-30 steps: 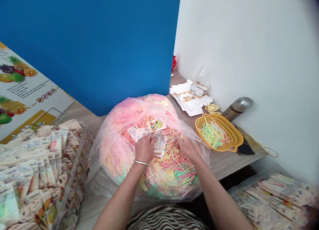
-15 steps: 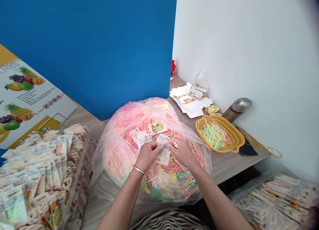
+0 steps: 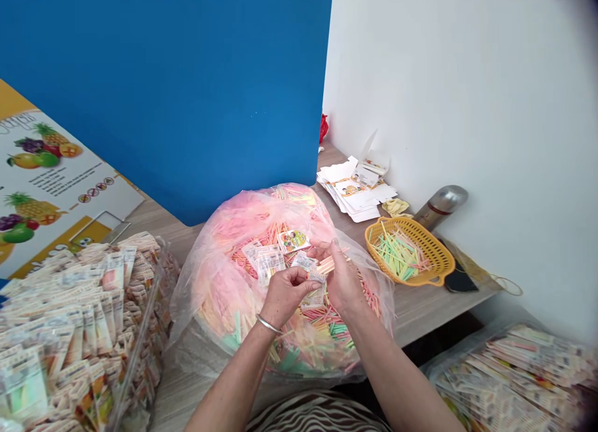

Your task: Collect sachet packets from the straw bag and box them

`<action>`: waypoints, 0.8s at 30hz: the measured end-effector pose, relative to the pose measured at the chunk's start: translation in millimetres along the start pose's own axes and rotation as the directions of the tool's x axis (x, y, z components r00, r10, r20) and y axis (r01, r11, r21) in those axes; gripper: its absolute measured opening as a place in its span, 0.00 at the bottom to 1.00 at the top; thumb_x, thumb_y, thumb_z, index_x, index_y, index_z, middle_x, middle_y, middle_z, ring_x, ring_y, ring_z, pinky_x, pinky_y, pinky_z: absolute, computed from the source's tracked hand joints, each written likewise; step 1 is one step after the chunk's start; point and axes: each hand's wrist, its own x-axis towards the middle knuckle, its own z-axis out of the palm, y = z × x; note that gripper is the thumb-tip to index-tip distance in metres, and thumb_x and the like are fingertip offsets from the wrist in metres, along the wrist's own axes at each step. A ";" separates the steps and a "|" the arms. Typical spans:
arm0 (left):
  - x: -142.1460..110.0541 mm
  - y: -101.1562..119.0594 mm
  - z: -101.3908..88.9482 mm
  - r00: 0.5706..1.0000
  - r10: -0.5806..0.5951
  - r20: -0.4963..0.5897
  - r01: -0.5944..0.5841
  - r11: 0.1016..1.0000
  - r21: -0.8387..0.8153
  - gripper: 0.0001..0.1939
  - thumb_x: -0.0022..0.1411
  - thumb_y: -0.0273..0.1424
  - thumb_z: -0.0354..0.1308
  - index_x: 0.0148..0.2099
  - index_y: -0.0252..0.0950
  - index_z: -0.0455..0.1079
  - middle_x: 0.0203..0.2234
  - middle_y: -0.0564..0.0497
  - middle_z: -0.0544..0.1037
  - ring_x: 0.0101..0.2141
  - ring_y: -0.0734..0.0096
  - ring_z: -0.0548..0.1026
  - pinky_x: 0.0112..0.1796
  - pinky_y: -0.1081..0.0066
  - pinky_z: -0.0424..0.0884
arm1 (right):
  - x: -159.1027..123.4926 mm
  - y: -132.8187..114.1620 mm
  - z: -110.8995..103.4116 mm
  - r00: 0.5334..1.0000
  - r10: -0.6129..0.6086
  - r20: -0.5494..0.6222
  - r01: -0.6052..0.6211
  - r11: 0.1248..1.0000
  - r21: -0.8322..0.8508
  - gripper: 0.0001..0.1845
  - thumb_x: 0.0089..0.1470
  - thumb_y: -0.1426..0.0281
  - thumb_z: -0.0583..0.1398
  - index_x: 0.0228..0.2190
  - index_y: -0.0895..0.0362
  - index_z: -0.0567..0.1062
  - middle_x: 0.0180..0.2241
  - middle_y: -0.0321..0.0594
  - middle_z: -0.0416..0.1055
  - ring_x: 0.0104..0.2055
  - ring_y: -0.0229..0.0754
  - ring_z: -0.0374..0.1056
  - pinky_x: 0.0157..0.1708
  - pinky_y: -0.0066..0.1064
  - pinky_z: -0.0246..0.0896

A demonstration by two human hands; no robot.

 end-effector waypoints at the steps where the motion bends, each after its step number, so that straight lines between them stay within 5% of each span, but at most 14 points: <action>1: -0.7 0.2 0.2 1.000 0.007 -0.007 -0.007 1.000 -0.008 0.17 0.44 0.40 0.68 0.26 0.32 0.68 0.20 0.56 0.68 0.23 0.78 0.61 0.26 0.75 0.56 | -2.2 2.3 0.0 1.000 -0.006 0.006 0.007 0.999 -0.042 0.26 0.60 0.50 0.53 0.38 0.56 0.80 0.36 0.43 0.77 0.40 0.45 0.72 0.43 0.36 0.65; 7: -3.7 0.3 2.6 0.992 0.117 0.050 -0.119 0.992 0.037 0.17 0.58 0.42 0.58 0.27 0.32 0.71 0.21 0.55 0.67 0.26 0.76 0.62 0.30 0.75 0.57 | -8.0 -0.8 -8.0 0.986 -0.008 0.169 0.063 0.944 -0.325 0.26 0.60 0.49 0.53 0.35 0.55 0.81 0.37 0.43 0.77 0.41 0.46 0.72 0.46 0.37 0.65; 13: -2.8 -11.1 13.7 0.987 0.159 0.038 -0.154 0.983 -0.102 0.19 0.64 0.44 0.53 0.37 0.34 0.76 0.33 0.51 0.76 0.38 0.67 0.71 0.43 0.70 0.65 | -9.5 -10.5 -11.4 0.942 -0.207 0.263 0.325 0.752 -0.574 0.22 0.58 0.54 0.58 0.43 0.56 0.78 0.43 0.46 0.76 0.48 0.50 0.70 0.50 0.41 0.63; 16: -4.5 -16.2 16.3 0.986 0.167 0.022 -0.164 0.982 -0.097 0.19 0.64 0.44 0.53 0.35 0.34 0.74 0.31 0.51 0.76 0.36 0.68 0.71 0.42 0.71 0.66 | -11.7 -15.7 -12.5 0.905 -0.189 0.381 0.394 0.710 -0.583 0.22 0.60 0.54 0.55 0.43 0.55 0.79 0.44 0.47 0.76 0.48 0.50 0.70 0.51 0.43 0.63; 20: 0.5 -23.0 -2.0 0.966 0.174 -0.191 -0.194 0.977 -0.087 0.16 0.63 0.43 0.53 0.36 0.34 0.70 0.29 0.53 0.73 0.31 0.73 0.68 0.36 0.74 0.65 | -5.8 -20.7 -34.3 0.936 -0.203 0.286 0.334 0.765 -0.551 0.24 0.65 0.56 0.47 0.46 0.54 0.77 0.47 0.44 0.75 0.51 0.47 0.70 0.52 0.40 0.63; 22: 9.6 -28.8 -22.4 0.916 0.169 -0.365 -0.212 0.974 -0.081 0.13 0.63 0.40 0.54 0.42 0.35 0.69 0.31 0.53 0.73 0.31 0.74 0.69 0.35 0.75 0.66 | -0.2 -17.8 -55.2 0.941 -0.184 0.283 0.333 0.645 -0.688 0.20 0.64 0.60 0.50 0.45 0.54 0.78 0.44 0.43 0.76 0.49 0.47 0.70 0.50 0.39 0.63; 24: 21.6 -36.6 -45.6 0.852 0.139 -0.504 -0.200 0.977 -0.069 0.15 0.62 0.36 0.53 0.49 0.36 0.67 0.32 0.53 0.73 0.30 0.74 0.69 0.33 0.75 0.67 | 3.6 -10.0 -76.9 0.929 -0.096 0.356 0.365 0.390 -0.845 0.15 0.61 0.67 0.54 0.41 0.56 0.79 0.42 0.43 0.76 0.46 0.48 0.70 0.50 0.39 0.62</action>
